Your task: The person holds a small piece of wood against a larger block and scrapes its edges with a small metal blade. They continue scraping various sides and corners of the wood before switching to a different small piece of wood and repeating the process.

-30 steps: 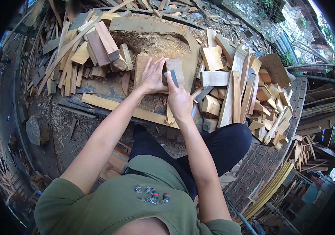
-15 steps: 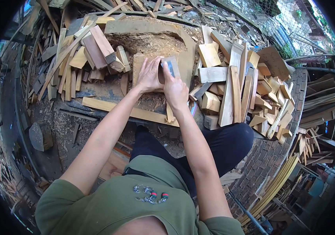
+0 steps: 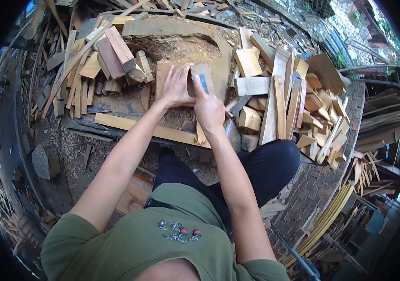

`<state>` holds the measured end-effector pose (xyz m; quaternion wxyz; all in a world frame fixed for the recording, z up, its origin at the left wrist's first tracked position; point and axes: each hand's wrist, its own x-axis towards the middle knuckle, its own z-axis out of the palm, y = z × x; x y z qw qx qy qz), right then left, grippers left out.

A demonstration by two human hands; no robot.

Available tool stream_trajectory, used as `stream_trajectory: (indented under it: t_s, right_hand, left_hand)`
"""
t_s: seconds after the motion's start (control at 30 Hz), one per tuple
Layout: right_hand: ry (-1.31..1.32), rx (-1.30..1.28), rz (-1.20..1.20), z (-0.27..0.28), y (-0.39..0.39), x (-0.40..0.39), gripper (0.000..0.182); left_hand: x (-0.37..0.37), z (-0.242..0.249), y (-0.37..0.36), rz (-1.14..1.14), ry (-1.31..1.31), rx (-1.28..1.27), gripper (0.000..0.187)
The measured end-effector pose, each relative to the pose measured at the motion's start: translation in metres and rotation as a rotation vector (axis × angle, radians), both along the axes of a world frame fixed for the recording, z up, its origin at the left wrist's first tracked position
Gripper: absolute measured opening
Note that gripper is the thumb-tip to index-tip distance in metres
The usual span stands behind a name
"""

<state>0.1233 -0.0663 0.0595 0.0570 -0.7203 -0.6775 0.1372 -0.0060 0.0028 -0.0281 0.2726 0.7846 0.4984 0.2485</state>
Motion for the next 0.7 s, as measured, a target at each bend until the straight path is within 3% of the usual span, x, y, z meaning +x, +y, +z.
stream_trajectory:
  t_s: [0.4, 0.7]
  right_hand:
    - [-0.093, -0.033, 0.037, 0.007, 0.002, -0.003, 0.048]
    - [-0.071, 0.086, 0.049, -0.002, -0.012, 0.001, 0.053]
  left_hand:
    - [-0.001, 0.004, 0.000, -0.003, 0.018, 0.011, 0.119]
    - [0.002, 0.002, -0.002, 0.006, 0.008, -0.005, 0.123]
